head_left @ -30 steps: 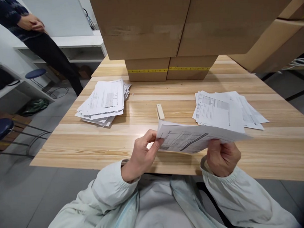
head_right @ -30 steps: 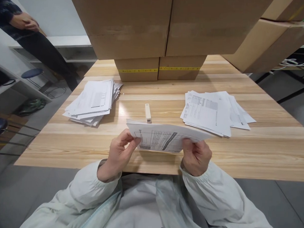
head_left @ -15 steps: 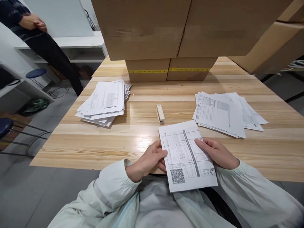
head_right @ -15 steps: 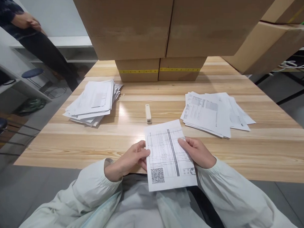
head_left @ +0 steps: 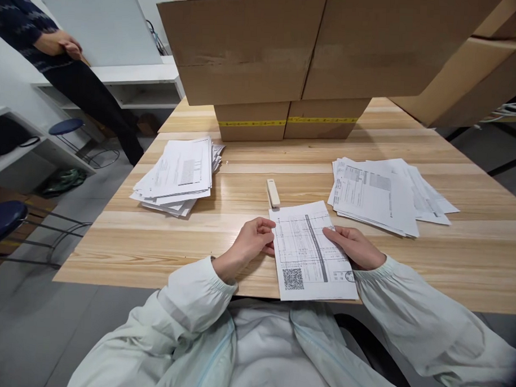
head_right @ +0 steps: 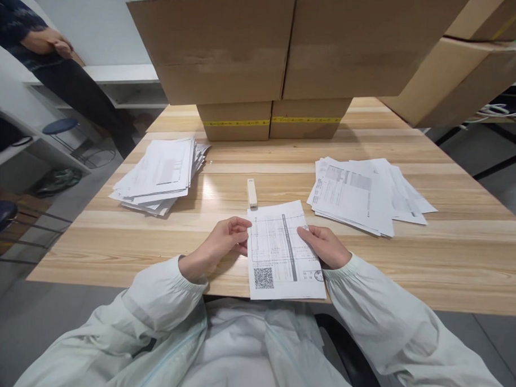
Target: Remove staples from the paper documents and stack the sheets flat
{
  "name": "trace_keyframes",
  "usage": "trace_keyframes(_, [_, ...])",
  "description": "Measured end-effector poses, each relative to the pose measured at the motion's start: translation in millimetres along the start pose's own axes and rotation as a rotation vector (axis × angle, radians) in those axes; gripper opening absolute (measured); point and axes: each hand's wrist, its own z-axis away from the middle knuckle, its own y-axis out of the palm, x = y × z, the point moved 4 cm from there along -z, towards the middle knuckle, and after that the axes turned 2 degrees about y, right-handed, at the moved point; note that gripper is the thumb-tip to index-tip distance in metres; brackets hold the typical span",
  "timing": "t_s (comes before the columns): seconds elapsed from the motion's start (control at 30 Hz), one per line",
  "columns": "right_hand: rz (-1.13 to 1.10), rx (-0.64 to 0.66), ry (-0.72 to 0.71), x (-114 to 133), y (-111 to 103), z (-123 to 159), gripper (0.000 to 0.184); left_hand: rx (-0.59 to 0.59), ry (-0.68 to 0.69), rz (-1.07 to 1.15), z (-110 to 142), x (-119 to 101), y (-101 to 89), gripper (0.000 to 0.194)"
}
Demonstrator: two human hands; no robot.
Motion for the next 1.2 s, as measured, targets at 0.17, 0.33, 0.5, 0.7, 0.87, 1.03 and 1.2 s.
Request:
trace_keyframes(0.17, [0.01,-0.025,0.015,-2.2,-4.3,-5.9,0.048,-0.023,-0.009,0.005,-10.7,-0.5,1.9,0.018])
trace_keyframes(0.33, [0.116,0.003,-0.018,1.5,-6.9,-9.9,0.053,-0.007,-0.016,0.023,-21.5,2.4,0.4,0.02])
trace_keyframes(0.5, [0.77,-0.201,-0.305,44.0,-27.3,-2.9,0.045,-0.002,-0.029,0.062,-26.0,6.2,-2.6,0.02])
trace_keyframes(0.7, [1.12,-0.449,-0.744,123.0,-4.8,-12.2,0.029,0.0,-0.031,0.09,-28.4,7.8,-3.0,0.021])
trace_keyframes(0.87, [1.109,-0.157,-0.998,150.4,82.8,-65.5,0.033,-0.012,-0.032,0.121,-29.9,8.8,-3.4,0.022])
trace_keyframes(1.03, [1.173,-0.075,-0.865,143.4,138.8,-112.6,0.04,-0.021,-0.048,0.123,-29.7,8.9,-3.7,0.019])
trace_keyframes(1.2, [1.187,-0.108,-0.838,131.4,149.4,-124.4,0.037,-0.023,-0.056,0.124,-28.9,5.5,-3.0,0.018])
